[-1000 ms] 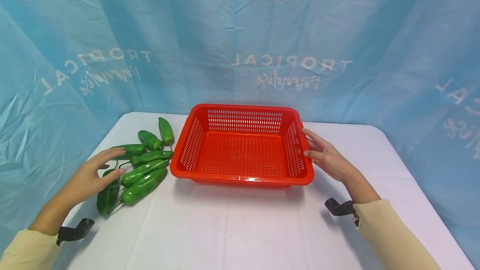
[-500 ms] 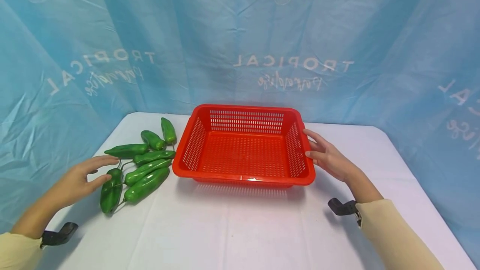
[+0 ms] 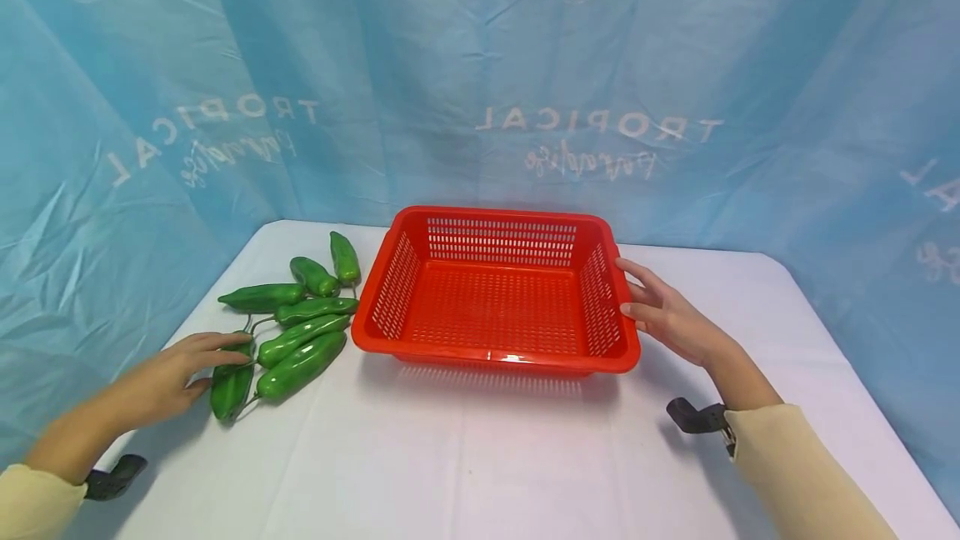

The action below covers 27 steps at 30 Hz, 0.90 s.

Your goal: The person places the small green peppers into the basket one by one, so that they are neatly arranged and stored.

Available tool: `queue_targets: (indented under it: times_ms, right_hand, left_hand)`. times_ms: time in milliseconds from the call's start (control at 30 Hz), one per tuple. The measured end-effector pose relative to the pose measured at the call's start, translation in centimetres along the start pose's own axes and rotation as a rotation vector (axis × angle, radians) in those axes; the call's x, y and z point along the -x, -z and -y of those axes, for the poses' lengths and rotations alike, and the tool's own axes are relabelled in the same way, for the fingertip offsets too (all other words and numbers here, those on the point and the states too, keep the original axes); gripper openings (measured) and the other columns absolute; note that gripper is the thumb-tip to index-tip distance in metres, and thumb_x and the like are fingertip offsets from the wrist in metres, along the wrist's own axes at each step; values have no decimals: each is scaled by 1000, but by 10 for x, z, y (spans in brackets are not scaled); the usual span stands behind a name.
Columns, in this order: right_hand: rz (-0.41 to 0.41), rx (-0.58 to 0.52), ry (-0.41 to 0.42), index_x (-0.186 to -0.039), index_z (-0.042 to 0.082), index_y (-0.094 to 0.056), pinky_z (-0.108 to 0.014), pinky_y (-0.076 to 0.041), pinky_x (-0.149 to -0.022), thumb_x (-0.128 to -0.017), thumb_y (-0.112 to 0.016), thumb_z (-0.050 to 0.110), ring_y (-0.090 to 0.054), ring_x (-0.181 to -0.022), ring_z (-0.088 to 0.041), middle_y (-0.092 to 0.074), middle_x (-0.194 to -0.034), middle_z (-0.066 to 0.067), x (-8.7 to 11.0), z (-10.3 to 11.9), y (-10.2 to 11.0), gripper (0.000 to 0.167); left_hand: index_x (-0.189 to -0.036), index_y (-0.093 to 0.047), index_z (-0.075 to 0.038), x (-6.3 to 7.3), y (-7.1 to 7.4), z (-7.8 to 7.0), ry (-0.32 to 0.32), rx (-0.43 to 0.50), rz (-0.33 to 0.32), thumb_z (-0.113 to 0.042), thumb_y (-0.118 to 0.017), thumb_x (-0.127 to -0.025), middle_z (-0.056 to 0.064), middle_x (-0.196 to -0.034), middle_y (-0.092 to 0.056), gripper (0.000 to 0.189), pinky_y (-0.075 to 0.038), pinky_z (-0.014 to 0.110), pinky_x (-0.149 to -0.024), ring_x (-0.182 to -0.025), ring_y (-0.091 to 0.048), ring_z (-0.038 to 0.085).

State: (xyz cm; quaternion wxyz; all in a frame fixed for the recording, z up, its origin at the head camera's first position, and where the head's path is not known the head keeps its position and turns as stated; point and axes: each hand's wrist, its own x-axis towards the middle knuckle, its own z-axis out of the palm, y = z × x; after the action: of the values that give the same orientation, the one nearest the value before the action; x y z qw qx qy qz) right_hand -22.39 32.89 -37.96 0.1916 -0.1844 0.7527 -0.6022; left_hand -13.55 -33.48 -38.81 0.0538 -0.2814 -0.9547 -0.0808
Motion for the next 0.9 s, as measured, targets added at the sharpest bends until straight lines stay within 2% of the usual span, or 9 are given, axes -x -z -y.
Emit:
queue_targets:
  times_ms: [133, 267, 433, 667, 900]
  right_hand:
    - [2, 7, -9, -161, 18, -7, -25, -56, -91, -102, -46, 10, -60, -115, 1, -53, -136, 23, -1, 1, 0, 71]
    - [14, -16, 7, -161, 17, -7, -25, -56, -90, -102, -45, 8, -61, -115, 0, -54, -136, 22, 1, 2, 0, 70]
    - [42, -36, 36, -161, 16, -6, -25, -55, -92, -102, -43, 6, -60, -116, 0, -54, -138, 20, 1, 1, 1, 70]
    - [28, -15, 20, -161, 16, -7, -25, -56, -91, -102, -44, 7, -60, -115, 1, -55, -137, 21, 1, 1, 1, 70]
    - [17, 18, 9, -161, 17, -7, -24, -55, -91, -102, -45, 9, -60, -116, 2, -54, -136, 21, 1, 0, 2, 70]
  left_hand:
    - [-112, -73, -10, 2, -1, 0, 29, -5, 0, 16, -70, -72, 16, -134, -61, 48, -50, 57, -91, -120, -56, 43]
    - [-115, -72, -10, 0, -4, 5, 74, -35, -15, 5, -78, -75, 18, -131, -61, 44, -50, 58, -89, -115, -58, 44]
    - [-115, -72, -12, -1, -10, 14, 135, -93, -93, -8, -82, -76, 20, -122, -63, 41, -50, 59, -82, -105, -60, 42]
    - [-112, -73, -12, -9, -18, 22, 152, -84, -196, -13, -84, -74, 19, -115, -65, 40, -49, 59, -79, -104, -59, 40]
    - [-112, -71, -9, -15, -19, 20, 190, -79, -191, -18, -83, -76, 19, -117, -67, 39, -48, 59, -80, -103, -57, 40]
